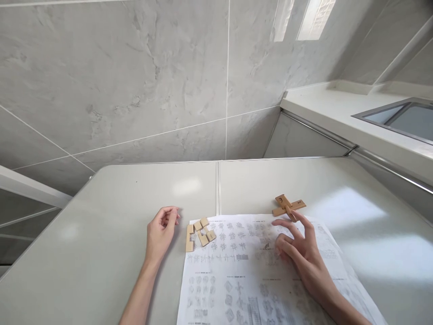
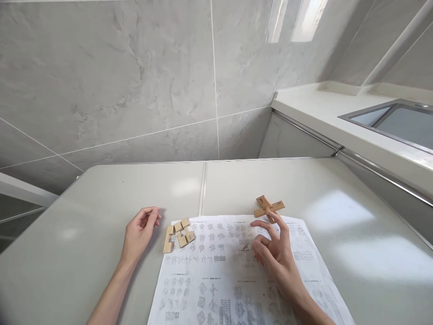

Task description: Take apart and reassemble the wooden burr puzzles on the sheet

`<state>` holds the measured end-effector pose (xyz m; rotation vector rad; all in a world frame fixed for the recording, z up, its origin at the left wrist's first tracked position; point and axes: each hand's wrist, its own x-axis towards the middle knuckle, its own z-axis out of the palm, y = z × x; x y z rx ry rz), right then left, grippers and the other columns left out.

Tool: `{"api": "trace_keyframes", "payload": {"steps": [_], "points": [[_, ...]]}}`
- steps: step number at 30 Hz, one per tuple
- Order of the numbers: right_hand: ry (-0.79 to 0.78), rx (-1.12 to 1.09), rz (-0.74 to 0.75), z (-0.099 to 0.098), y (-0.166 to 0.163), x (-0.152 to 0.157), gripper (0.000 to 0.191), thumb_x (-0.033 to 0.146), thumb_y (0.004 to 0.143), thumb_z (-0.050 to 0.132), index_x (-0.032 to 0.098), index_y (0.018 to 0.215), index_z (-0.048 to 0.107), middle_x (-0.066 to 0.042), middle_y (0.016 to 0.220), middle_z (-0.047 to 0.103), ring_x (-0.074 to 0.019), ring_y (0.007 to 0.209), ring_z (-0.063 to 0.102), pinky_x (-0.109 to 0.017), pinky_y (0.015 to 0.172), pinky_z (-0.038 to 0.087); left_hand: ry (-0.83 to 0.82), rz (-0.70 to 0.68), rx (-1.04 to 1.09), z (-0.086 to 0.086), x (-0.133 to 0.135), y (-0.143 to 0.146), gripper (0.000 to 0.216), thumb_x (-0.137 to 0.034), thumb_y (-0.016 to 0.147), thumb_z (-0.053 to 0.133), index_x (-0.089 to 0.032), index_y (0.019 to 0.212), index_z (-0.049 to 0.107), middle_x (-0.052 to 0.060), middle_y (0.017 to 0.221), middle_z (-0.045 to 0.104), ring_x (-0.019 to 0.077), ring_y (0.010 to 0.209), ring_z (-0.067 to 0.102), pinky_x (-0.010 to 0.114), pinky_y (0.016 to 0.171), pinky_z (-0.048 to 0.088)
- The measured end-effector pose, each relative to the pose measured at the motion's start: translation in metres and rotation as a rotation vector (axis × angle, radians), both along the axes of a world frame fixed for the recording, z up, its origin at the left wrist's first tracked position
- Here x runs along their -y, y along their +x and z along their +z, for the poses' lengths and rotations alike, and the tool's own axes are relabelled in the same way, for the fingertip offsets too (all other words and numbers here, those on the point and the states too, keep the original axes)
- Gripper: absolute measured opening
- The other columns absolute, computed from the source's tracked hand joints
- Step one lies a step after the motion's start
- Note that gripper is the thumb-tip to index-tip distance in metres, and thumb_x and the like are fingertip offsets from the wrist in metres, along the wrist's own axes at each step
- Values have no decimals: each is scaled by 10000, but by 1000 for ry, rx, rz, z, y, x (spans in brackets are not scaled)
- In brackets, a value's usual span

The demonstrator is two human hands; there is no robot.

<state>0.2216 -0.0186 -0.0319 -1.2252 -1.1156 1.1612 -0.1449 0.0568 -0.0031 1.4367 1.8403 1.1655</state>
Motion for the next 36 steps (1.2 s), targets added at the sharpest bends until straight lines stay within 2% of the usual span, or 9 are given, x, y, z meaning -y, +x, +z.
{"api": "trace_keyframes", "payload": {"steps": [5, 9, 13, 16, 21, 24, 28, 32, 36], "points": [[-62, -29, -28, 1, 6, -4, 578, 497, 1070, 632, 467, 1590, 381, -133, 1598, 524, -178, 710, 602, -342, 574, 553, -2, -5, -13, 0, 1, 0, 337, -561, 970, 665, -238, 994, 756, 37, 828, 761, 218, 731, 703, 313, 728, 566], [-45, 38, -59, -3, 5, -3, 525, 497, 1082, 607, 455, 1575, 432, -122, 1639, 490, -220, 843, 677, -373, 657, 596, -6, 2, -32, -1, 1, -1, 324, -544, 991, 649, -238, 990, 756, 36, 838, 766, 213, 728, 706, 310, 728, 564], [-49, 125, -28, -5, 4, 0, 477, 513, 1090, 593, 346, 1524, 488, -107, 1250, 682, -237, 844, 662, -347, 672, 576, 5, -1, -58, 0, 2, 0, 326, -540, 1008, 635, -238, 996, 755, 39, 848, 777, 214, 736, 721, 303, 719, 572], [-52, 116, 28, -5, 3, 1, 401, 523, 1102, 579, 327, 1448, 527, -18, 897, 647, -226, 753, 594, -322, 652, 527, 23, -7, -90, -1, 2, 0, 323, -528, 1022, 625, -232, 995, 753, 40, 847, 784, 210, 733, 734, 294, 704, 577], [-14, 68, 89, -2, 2, 2, 248, 532, 1123, 556, 309, 1214, 615, 7, 836, 585, -204, 712, 524, -309, 659, 475, 99, -36, -183, -1, 4, -1, 300, -473, 1056, 594, -218, 999, 742, 28, 803, 778, 193, 679, 729, 280, 654, 567], [-3, 49, 146, -1, 2, 5, 302, 508, 1156, 491, 274, 1015, 619, 2, 833, 559, -198, 712, 499, -310, 670, 449, 196, -73, -272, 2, 7, 2, 241, -403, 1056, 603, -218, 977, 735, 36, 831, 781, 187, 669, 695, 290, 643, 541], [86, 70, 236, -2, 0, 11, 388, 468, 1178, 443, 256, 868, 542, 4, 792, 529, -197, 699, 471, -312, 667, 415, 351, -222, -375, 11, 17, 17, 171, -318, 1018, 652, -232, 887, 720, 48, 872, 778, 216, 805, 689, 335, 749, 541], [146, 137, 355, 0, -6, 16, 362, 438, 1178, 448, 258, 866, 483, 4, 804, 517, -199, 717, 458, -310, 671, 395, 448, -439, -387, 14, 36, 50, 130, -377, 996, 734, -250, 1018, 721, 41, 953, 794, 231, 942, 730, 359, 859, 592], [147, 203, 435, 8, -11, 21, 337, 455, 1169, 468, 258, 895, 473, -6, 857, 552, -203, 762, 497, -311, 708, 417, 389, -782, -344, 8, 59, 85, 745, -707, 907, 771, -263, 1468, 560, 155, 1413, 694, 356, 1320, 659, 513, 1102, 564]]}}
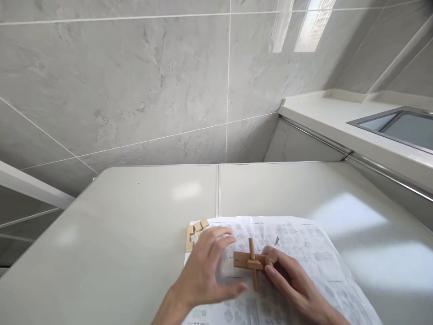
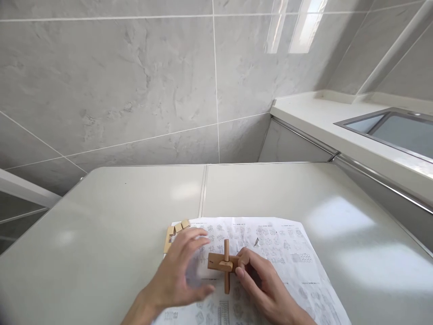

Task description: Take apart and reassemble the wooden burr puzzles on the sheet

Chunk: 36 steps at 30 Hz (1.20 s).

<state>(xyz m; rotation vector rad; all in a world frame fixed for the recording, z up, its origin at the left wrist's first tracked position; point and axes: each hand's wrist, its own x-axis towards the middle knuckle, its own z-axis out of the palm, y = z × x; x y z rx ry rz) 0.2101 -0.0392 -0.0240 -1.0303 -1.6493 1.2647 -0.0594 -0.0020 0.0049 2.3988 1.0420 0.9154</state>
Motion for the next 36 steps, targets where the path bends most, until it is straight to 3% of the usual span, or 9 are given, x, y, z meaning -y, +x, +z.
{"api": "trace_keyframes", "payload": {"steps": [3, 5, 8, 11, 16, 19, 23, 29, 36], "points": [[-33, 14, 60, 6, -3, 4, 374, 513, 1161, 458, 257, 889, 462, -10, 863, 558, -205, 769, 513, -311, 705, 425, -177, -146, -20, -5, 10, 16, 1152, -750, 773, 876, -306, 1667, 300, 187, 1589, 584, 406, 1436, 596, 560, 1177, 522], [-67, 15, 106, 9, -3, 6, 413, 567, 1156, 436, 254, 888, 471, -14, 868, 565, -208, 773, 526, -315, 711, 435, -261, -187, -10, -7, 14, 22, 1227, -704, 737, 929, -320, 1683, 248, 186, 1588, 590, 415, 1433, 604, 560, 1177, 525], [-128, 23, 144, 11, -2, 8, 459, 618, 1154, 396, 252, 896, 501, -16, 867, 571, -210, 777, 540, -324, 736, 455, -308, -208, 14, -10, 16, 27, 1127, -653, 746, 942, -320, 1639, 339, 165, 1512, 655, 403, 1376, 651, 527, 1154, 545], [-166, 44, 140, 8, 0, 8, 443, 619, 1154, 386, 254, 951, 534, -17, 875, 571, -208, 770, 535, -327, 730, 469, -352, -168, 60, -14, 17, 28, 1129, -646, 734, 946, -334, 1631, 336, 142, 1475, 685, 379, 1303, 698, 524, 1135, 559], [-147, 90, 160, 5, 3, 9, 339, 548, 1156, 434, 271, 1288, 579, -98, 1143, 688, -260, 951, 659, -369, 806, 551, -405, -110, 83, -20, 18, 30, 1125, -656, 690, 964, -338, 1597, 381, 128, 1465, 685, 369, 1277, 703, 532, 1126, 562], [-108, 127, 170, 7, 4, 8, 332, 517, 1141, 483, 280, 1348, 587, -121, 1233, 724, -296, 1032, 706, -369, 786, 572, -453, -85, 92, -21, 18, 30, 1139, -675, 680, 964, -339, 1599, 380, 123, 1453, 687, 358, 1254, 707, 521, 1105, 575], [-45, 190, 135, 4, 3, 5, 291, 453, 1132, 519, 279, 1345, 613, -109, 1169, 765, -287, 973, 735, -349, 741, 570, -513, -57, 92, -18, 18, 29, 1181, -705, 642, 975, -334, 1594, 384, 130, 1461, 681, 357, 1247, 703, 521, 1094, 579], [22, 227, 112, -7, 3, 3, 220, 403, 1115, 564, 262, 1258, 653, -60, 1008, 763, -231, 817, 705, -336, 740, 548, -535, -73, 70, -12, 15, 30, 1050, -745, 639, 956, -310, 1478, 497, 120, 1395, 720, 352, 1204, 710, 518, 1083, 571], [68, 240, 61, -12, 3, 4, 216, 343, 1086, 614, 268, 1281, 668, -59, 1004, 783, -232, 798, 731, -326, 717, 561, -523, -67, 79, -13, 15, 31, 1021, -711, 653, 958, -312, 1470, 493, 115, 1352, 732, 346, 1164, 718, 505, 1052, 576]]}}
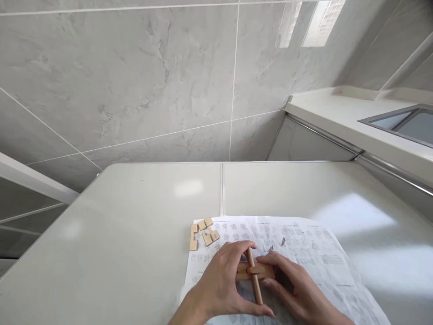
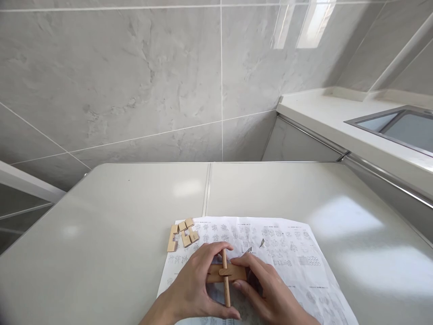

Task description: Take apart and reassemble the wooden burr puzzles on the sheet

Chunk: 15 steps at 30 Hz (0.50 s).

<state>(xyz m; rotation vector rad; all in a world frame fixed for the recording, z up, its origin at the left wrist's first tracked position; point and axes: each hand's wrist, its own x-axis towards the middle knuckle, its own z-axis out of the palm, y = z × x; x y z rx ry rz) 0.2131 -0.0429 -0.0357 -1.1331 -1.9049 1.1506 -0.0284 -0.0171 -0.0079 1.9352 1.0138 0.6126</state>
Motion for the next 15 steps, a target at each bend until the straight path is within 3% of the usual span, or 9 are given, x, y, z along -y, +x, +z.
{"api": "trace_keyframes", "payload": {"steps": [15], "points": [[-10, -29, -64, -8, -1, 3, 230, 367, 1073, 634, 282, 1278, 693, -78, 1088, 821, -262, 870, 784, -349, 760, 613, 123, -5, 15, 0, 4, 2, 969, -719, 670, 927, -277, 1426, 513, 106, 1236, 764, 329, 1071, 753, 489, 1022, 590]]}}
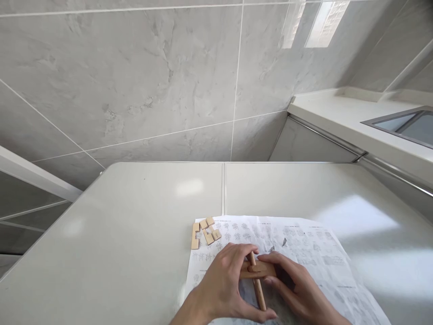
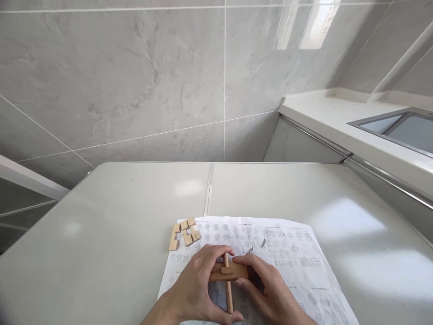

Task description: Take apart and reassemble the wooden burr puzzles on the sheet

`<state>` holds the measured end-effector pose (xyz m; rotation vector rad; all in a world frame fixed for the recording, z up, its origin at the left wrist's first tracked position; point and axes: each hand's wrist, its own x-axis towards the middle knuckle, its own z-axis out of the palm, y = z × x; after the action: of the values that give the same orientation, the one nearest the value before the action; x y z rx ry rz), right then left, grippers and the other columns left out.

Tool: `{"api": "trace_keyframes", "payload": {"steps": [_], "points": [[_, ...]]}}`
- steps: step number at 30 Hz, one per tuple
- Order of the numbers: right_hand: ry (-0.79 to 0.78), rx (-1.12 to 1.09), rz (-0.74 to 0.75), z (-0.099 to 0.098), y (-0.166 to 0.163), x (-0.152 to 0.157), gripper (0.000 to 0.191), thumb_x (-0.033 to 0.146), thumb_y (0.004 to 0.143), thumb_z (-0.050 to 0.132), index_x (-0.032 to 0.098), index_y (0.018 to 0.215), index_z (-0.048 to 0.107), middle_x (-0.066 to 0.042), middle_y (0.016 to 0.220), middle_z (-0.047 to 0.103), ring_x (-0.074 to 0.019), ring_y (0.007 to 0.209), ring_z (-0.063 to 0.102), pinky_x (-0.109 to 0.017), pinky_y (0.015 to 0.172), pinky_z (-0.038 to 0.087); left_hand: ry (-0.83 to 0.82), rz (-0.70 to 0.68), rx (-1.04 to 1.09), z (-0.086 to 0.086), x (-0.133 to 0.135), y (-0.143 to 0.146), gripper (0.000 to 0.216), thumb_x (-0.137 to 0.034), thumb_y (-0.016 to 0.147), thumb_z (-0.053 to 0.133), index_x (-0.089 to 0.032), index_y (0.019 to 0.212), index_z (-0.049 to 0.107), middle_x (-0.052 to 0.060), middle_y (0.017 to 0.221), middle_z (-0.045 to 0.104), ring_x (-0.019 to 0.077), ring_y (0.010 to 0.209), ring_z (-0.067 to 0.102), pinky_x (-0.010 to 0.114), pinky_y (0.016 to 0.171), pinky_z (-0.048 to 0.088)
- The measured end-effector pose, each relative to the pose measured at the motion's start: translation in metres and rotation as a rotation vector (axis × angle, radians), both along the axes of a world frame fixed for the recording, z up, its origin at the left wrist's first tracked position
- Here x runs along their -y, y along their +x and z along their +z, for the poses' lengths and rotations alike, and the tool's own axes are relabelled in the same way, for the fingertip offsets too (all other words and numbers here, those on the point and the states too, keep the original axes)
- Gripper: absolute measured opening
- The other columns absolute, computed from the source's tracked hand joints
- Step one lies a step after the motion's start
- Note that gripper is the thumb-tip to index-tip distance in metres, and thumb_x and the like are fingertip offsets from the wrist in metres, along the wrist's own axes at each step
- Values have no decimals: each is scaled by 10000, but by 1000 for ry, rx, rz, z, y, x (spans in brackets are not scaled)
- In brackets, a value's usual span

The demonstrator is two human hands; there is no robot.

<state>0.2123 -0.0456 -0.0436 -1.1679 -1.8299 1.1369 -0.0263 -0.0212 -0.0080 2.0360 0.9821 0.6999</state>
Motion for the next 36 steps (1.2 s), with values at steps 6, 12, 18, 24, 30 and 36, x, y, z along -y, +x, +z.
{"api": "trace_keyframes", "payload": {"steps": [6, 12, 18, 24, 30, 36], "points": [[-89, -42, 2, 3, 2, -3, 265, 405, 1071, 640, 269, 1290, 700, -105, 1174, 816, -287, 974, 791, -386, 836, 634, -38, -17, 16, -3, 0, 0, 1051, -685, 705, 936, -294, 1533, 422, 124, 1356, 741, 344, 1155, 734, 512, 1063, 563], [-231, -118, -33, 14, 2, -5, 382, 543, 1034, 681, 234, 1249, 739, -130, 1111, 824, -317, 931, 792, -432, 830, 649, -165, 0, 2, 3, 3, -3, 1046, -554, 694, 989, -317, 1549, 435, 132, 1443, 682, 359, 1225, 694, 522, 1053, 574], [-427, -319, -6, 12, 9, -6, 442, 590, 1003, 742, 229, 1256, 713, -107, 1027, 814, -299, 923, 768, -399, 800, 608, -212, 35, 101, 0, 2, -2, 1090, -522, 621, 1028, -299, 1525, 462, 137, 1424, 665, 358, 1221, 684, 532, 1054, 578], [-401, -479, -231, 11, 14, -9, 487, 620, 970, 776, 216, 1236, 717, 15, 716, 606, -151, 557, 500, -286, 537, 440, -387, 124, 136, -4, 3, -7, 1250, -581, 549, 1048, -285, 1593, 428, 199, 1555, 588, 422, 1352, 633, 585, 1138, 526], [-241, -264, -437, 11, 10, -13, 456, 628, 972, 761, 231, 1195, 721, -30, 800, 687, -212, 654, 623, -297, 548, 510, -616, 121, 495, 7, -2, -9, 1026, -823, 699, 879, -264, 1479, 517, 184, 1299, 757, 368, 1202, 715, 520, 1055, 549], [-121, -2, -387, -3, 9, -9, 424, 619, 1012, 700, 232, 1184, 718, -32, 770, 707, -241, 698, 662, -319, 577, 528, -824, 52, 736, 18, -8, -8, 971, -930, 676, 797, -229, 1339, 694, 179, 1289, 772, 403, 1245, 702, 543, 1062, 557]]}}
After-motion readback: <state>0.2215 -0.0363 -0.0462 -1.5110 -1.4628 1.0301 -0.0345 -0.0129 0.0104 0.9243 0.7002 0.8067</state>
